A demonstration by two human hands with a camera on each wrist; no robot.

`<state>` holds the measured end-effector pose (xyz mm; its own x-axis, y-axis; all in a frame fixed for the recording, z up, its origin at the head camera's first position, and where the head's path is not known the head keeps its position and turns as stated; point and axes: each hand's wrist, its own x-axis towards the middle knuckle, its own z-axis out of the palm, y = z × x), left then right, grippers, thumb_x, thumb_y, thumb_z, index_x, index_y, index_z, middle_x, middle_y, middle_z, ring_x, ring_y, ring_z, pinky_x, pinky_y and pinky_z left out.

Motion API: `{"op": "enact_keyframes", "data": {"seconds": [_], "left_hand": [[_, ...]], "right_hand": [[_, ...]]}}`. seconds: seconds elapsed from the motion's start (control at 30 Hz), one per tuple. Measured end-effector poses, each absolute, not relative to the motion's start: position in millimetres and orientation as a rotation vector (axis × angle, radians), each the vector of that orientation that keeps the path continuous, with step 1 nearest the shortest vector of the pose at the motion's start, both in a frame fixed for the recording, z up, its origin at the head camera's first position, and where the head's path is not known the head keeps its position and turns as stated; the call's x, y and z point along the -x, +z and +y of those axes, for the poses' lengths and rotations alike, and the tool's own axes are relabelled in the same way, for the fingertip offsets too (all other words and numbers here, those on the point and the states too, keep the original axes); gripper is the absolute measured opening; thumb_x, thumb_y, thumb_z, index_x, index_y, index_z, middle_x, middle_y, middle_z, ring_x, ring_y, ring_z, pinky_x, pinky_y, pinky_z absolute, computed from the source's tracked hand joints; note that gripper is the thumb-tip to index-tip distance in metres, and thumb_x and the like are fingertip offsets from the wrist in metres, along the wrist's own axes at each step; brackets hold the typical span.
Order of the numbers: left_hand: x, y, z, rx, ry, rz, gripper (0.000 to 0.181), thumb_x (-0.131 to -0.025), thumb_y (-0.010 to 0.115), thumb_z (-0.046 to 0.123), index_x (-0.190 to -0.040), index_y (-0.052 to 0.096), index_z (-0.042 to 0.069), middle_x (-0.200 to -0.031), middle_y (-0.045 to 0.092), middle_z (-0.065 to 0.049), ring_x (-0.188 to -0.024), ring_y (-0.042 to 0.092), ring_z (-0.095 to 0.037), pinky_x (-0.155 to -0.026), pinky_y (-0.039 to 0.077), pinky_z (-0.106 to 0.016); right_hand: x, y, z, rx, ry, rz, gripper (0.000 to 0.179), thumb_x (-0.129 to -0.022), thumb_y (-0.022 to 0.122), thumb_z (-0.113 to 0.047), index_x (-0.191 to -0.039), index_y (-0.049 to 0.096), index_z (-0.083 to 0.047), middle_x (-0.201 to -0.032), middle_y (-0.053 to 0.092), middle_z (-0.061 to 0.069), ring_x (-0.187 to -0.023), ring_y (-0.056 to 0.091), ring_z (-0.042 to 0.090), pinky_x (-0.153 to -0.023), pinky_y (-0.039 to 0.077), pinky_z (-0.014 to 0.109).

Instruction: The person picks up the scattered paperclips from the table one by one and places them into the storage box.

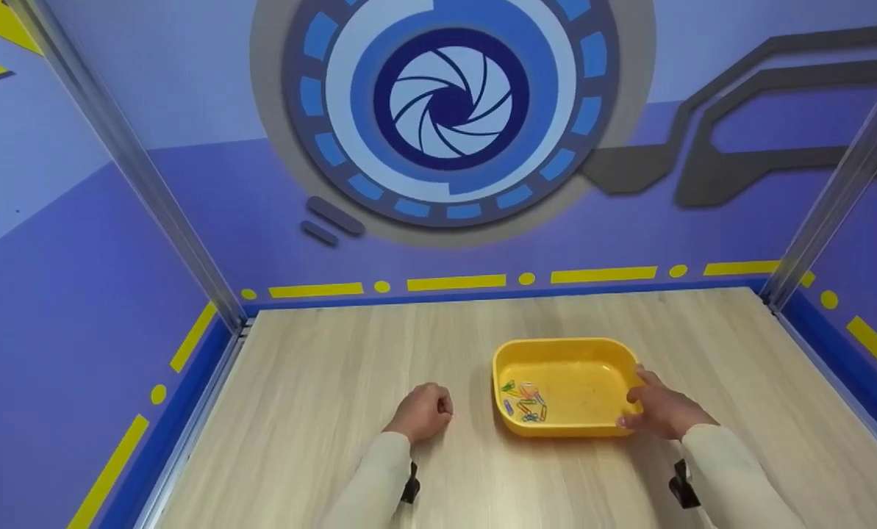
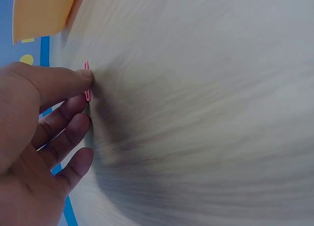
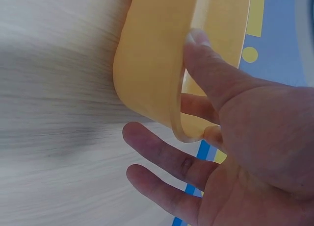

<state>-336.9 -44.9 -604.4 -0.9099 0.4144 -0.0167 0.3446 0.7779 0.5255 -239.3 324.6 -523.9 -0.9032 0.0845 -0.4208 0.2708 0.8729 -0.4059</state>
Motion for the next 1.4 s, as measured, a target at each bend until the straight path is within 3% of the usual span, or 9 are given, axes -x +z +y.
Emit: {"op": "enact_keyframes", "data": {"seconds": [0.4,0.67,0.93,1.13,1.4], "left_hand": [[340.2,-602.7,-44.1,-0.540,0.837,2.788,0.013,-0.078,0.065,0.007,-0.072,0.057,0.014,-0.068,0.050,0.006,-0.063,0.044,-0.008,-0.055,0.035,-0.023],[335.1,-599.7,-48.5,-0.667,0.869,2.813,0.007,-0.080,0.061,0.005,-0.077,0.060,0.012,-0.065,0.053,0.007,-0.057,0.043,-0.005,-0.053,0.035,-0.021],[329.8,-585.3,-39.6,-0.635,0.913,2.835,0.008,-0.084,0.062,0.013,-0.082,0.063,0.020,-0.077,0.055,0.011,-0.071,0.050,-0.006,-0.063,0.041,-0.021],[325.7,-568.8,-23.5,-0.707,0.988,2.823,0.005,-0.085,0.063,0.017,-0.086,0.064,0.021,-0.082,0.054,0.012,-0.078,0.053,-0.005,-0.068,0.044,-0.018],[327.0,-552.9,-6.4,-0.783,1.022,2.812,0.005,-0.086,0.062,0.019,-0.088,0.064,0.022,-0.085,0.054,0.012,-0.080,0.052,-0.005,-0.071,0.044,-0.017]], "right_hand": [[241.7,-520.4,321.2,-0.343,-0.714,2.619,0.071,-0.070,0.070,-0.048,-0.125,0.051,-0.006,-0.153,0.000,0.015,-0.127,0.025,0.050,-0.098,0.025,0.063],[243.7,-517.7,322.6,-0.168,-0.574,2.688,0.065,-0.074,0.068,-0.046,-0.119,0.055,0.000,-0.149,0.009,0.026,-0.124,0.031,0.051,-0.097,0.029,0.061],[241.8,-520.2,325.5,-0.244,-0.662,2.634,0.071,-0.072,0.068,-0.049,-0.123,0.052,-0.003,-0.151,0.002,0.021,-0.125,0.026,0.051,-0.098,0.025,0.064],[239.4,-521.7,327.0,-0.292,-0.738,2.611,0.071,-0.074,0.068,-0.047,-0.127,0.049,-0.003,-0.153,-0.003,0.017,-0.129,0.019,0.051,-0.099,0.022,0.064],[238.5,-522.1,323.0,-0.270,-0.697,2.638,0.068,-0.074,0.069,-0.045,-0.125,0.051,-0.003,-0.153,0.000,0.017,-0.128,0.023,0.051,-0.098,0.026,0.063]]}}
